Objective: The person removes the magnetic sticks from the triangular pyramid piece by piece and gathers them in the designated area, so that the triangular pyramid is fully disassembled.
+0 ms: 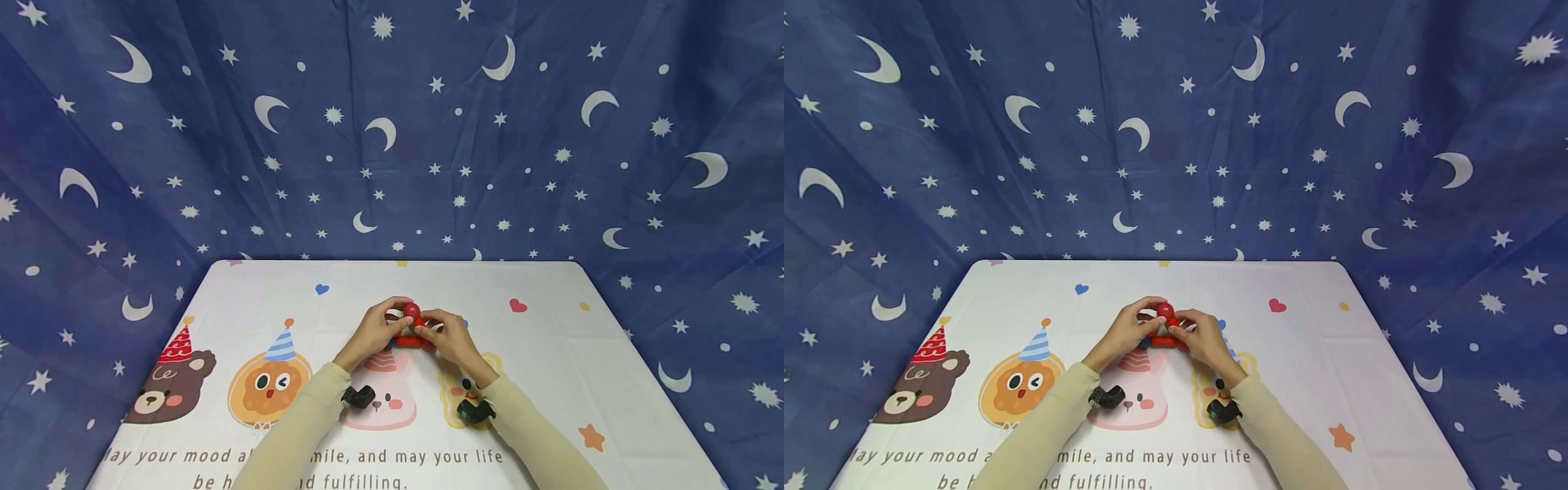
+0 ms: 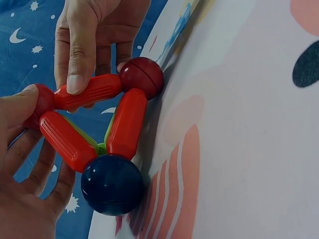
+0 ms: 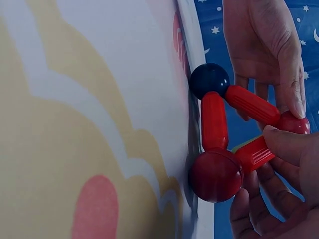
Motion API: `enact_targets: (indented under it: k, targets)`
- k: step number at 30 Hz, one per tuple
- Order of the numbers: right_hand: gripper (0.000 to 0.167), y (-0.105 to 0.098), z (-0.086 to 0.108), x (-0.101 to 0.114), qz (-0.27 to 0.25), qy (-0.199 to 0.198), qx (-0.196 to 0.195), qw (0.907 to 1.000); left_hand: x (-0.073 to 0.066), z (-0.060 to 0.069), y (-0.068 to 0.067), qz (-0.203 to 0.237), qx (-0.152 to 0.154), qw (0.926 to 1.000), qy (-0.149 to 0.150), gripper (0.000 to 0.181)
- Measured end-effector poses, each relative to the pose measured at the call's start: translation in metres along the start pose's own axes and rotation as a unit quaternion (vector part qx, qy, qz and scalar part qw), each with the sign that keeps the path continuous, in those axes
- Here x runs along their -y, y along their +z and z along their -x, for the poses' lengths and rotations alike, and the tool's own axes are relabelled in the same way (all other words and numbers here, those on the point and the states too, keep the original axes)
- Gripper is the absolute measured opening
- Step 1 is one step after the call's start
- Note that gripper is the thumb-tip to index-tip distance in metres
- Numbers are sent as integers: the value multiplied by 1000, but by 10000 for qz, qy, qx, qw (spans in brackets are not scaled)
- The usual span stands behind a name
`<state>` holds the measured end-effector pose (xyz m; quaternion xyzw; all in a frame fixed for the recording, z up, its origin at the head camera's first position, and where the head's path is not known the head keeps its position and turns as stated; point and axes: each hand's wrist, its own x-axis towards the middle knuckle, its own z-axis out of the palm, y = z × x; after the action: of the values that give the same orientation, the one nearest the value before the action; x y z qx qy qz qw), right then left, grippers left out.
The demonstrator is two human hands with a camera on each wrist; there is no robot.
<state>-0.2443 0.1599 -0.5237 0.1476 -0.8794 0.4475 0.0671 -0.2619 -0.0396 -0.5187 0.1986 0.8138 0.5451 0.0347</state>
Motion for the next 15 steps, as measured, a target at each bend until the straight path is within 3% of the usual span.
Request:
enact_targets:
  k: [15]
  targets:
    - [27, -4, 4, -1, 65, -191, 16, 9998, -2, 2, 0, 111, -15, 9999, -29, 39]
